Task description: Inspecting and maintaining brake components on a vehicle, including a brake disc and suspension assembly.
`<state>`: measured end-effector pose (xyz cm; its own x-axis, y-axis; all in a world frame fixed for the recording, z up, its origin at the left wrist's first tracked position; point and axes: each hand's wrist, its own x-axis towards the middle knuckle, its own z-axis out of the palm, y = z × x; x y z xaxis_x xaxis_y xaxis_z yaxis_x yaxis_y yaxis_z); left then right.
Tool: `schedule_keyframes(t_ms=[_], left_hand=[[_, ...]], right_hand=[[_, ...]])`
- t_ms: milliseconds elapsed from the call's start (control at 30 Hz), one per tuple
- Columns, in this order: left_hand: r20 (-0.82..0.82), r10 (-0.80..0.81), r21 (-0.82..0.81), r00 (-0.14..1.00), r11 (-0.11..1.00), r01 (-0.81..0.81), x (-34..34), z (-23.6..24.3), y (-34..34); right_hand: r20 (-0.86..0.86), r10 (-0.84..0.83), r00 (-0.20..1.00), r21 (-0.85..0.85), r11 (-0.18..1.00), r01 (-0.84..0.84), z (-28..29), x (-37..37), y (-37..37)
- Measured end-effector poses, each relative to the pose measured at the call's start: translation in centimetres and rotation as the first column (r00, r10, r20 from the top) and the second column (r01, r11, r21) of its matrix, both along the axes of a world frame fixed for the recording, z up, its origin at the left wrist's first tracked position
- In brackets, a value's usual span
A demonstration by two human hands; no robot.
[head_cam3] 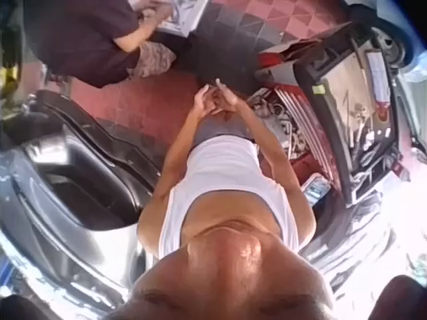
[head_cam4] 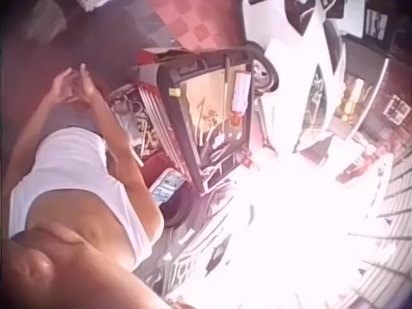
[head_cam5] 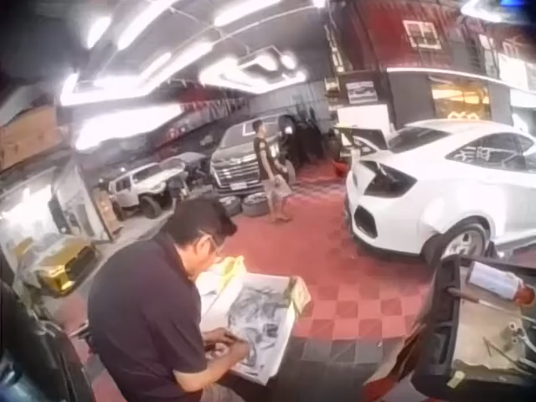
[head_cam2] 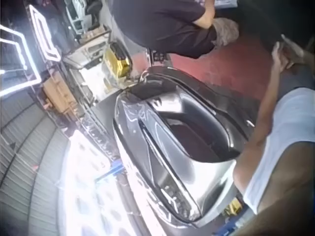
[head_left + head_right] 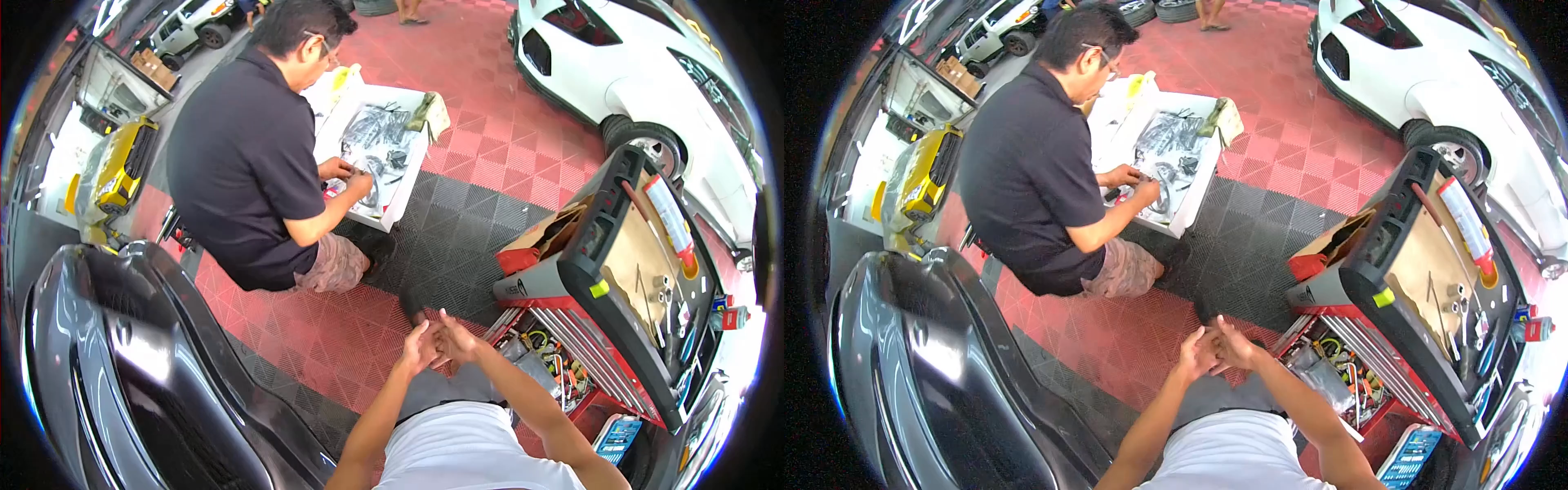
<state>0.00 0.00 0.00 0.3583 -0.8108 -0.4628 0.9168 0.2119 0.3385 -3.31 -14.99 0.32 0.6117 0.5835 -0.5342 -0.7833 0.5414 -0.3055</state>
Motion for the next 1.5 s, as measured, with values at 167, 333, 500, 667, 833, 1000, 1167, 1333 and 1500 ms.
schedule_keyframes(t_ms=[167, 333, 500, 667, 833, 1000, 1167, 1333, 1500], left_hand=[[0.048, -0.151, 0.078, 0.987, 0.986, 0.147, 8.2, -1.1, -0.9], [0.08, -0.202, 0.13, 0.976, 0.973, 0.191, 17.0, 0.4, -3.6], [0.197, -0.38, 0.126, 0.904, 0.924, 0.361, 22.9, 1.9, -9.5], [0.225, -0.487, 0.189, 0.844, 0.871, 0.453, 28.3, 2.0, -15.5], [0.376, -0.535, 0.452, 0.756, 0.818, 0.355, 34.7, -0.1, -21.6], [0.252, -0.466, 0.601, 0.848, 0.762, 0.24, 41.2, -3.1, -26.3], [0.525, -0.411, 0.719, 0.745, 0.683, -0.13, 48.5, -7.0, -27.7], [0.496, 0.065, 0.748, 0.866, 0.474, -0.464, 55.1, -13.5, -25.3], [0.589, -0.368, 0.789, 0.719, 0.072, -0.61, 61.3, -21.0, -21.7]], right_hand=[[-0.068, 0.034, 0.997, -0.042, 0.998, -0.037, -1.4, 7.1, -1.1], [0.025, -0.154, 0.988, -0.055, 0.986, 0.156, 1.9, 13.6, -3.3], [0.046, -0.303, 0.952, -0.225, 0.925, 0.305, 3.5, 16.4, -7.2], [0.107, -0.469, 0.877, -0.469, 0.754, 0.46, 3.3, 18.3, -12.3], [0.126, -0.575, 0.809, -0.695, 0.531, 0.485, 1.4, 20.6, -20.1], [0.189, -0.685, 0.704, -0.663, 0.44, 0.606, 0.0, 25.2, -27.9], [0.144, -0.744, 0.653, -0.7, 0.39, 0.599, -0.4, 29.7, -35.9], [0.105, -0.701, 0.706, -0.756, 0.405, 0.514, -2.3, 31.5, -42.2], [-0.118, -0.662, 0.74, -0.9, 0.387, 0.202, -8.0, 30.2, -45.9]])
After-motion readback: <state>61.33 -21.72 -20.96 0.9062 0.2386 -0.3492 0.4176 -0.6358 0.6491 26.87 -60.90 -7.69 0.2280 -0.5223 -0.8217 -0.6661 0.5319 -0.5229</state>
